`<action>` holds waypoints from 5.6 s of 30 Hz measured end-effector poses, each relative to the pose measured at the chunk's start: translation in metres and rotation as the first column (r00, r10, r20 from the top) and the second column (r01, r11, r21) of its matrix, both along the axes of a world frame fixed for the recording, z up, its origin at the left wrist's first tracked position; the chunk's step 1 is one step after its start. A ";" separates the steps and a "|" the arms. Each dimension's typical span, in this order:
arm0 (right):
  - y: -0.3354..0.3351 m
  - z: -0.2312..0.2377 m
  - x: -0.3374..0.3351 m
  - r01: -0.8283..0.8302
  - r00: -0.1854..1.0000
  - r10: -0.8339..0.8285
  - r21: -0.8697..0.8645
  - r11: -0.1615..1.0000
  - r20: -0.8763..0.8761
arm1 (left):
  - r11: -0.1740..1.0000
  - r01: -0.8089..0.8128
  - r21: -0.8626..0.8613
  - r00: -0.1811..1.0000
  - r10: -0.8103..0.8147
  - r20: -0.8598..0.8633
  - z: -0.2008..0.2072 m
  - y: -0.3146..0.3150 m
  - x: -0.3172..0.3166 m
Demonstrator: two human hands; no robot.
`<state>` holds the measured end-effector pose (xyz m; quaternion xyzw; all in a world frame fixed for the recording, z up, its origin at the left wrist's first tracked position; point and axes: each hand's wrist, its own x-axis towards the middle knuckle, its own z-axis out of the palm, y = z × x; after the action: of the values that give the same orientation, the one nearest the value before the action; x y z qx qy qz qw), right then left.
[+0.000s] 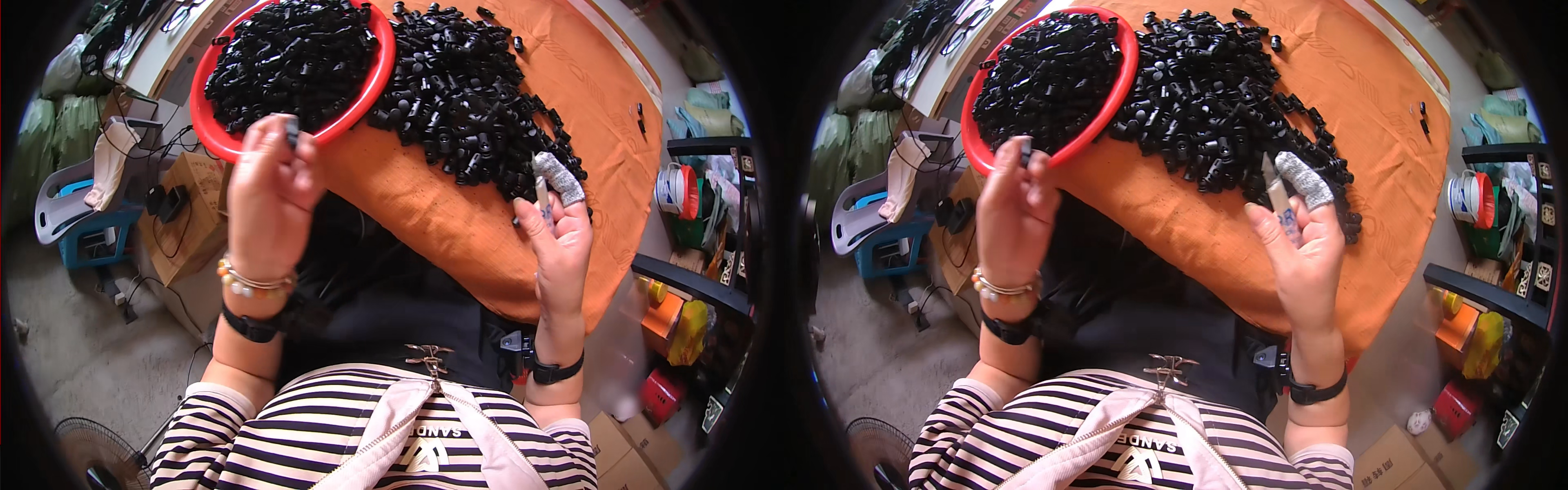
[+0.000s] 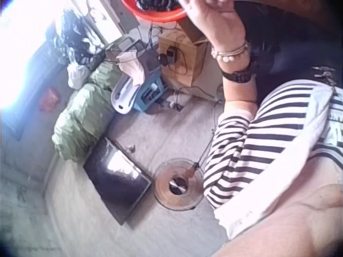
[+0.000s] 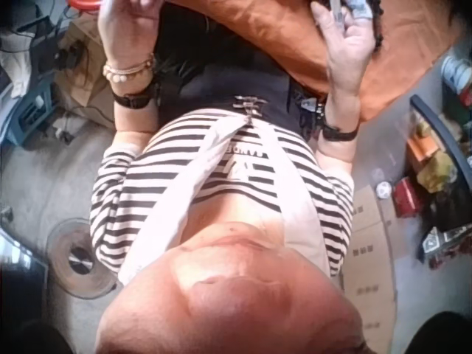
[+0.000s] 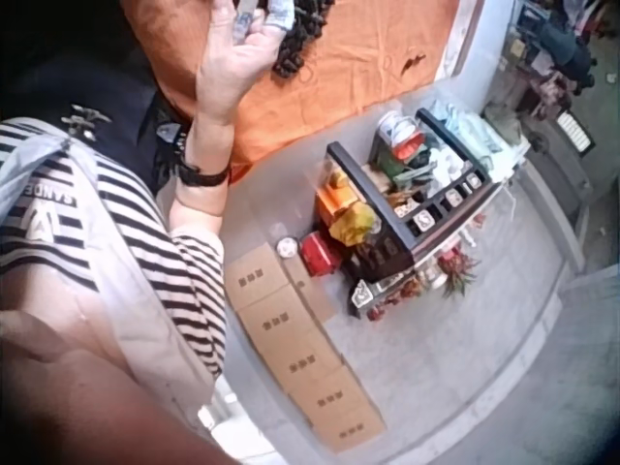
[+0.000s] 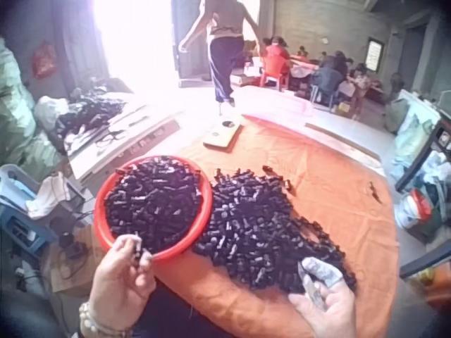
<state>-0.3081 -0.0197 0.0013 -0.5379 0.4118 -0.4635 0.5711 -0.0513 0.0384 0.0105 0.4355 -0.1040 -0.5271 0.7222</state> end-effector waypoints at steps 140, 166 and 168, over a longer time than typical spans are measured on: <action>0.027 0.005 0.019 -0.307 0.942 0.292 -0.071 0.949 -0.164 | 0.781 0.610 -0.133 0.735 -0.621 -0.274 -0.009 -0.001 -0.063; 0.019 0.010 0.015 -0.319 0.940 0.321 0.037 0.947 -0.116 | 0.761 0.637 -0.125 0.703 -0.640 -0.310 -0.008 0.000 -0.063; 0.018 0.009 0.022 -0.225 0.974 0.225 -0.005 0.974 0.031 | 0.761 0.635 -0.132 0.704 -0.641 -0.308 -0.008 0.000 -0.063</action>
<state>-0.2861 -0.0020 0.0100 -0.5741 0.3391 -0.4047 0.6259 -0.1148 0.0386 0.0026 0.2707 -0.1281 -0.8091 0.5056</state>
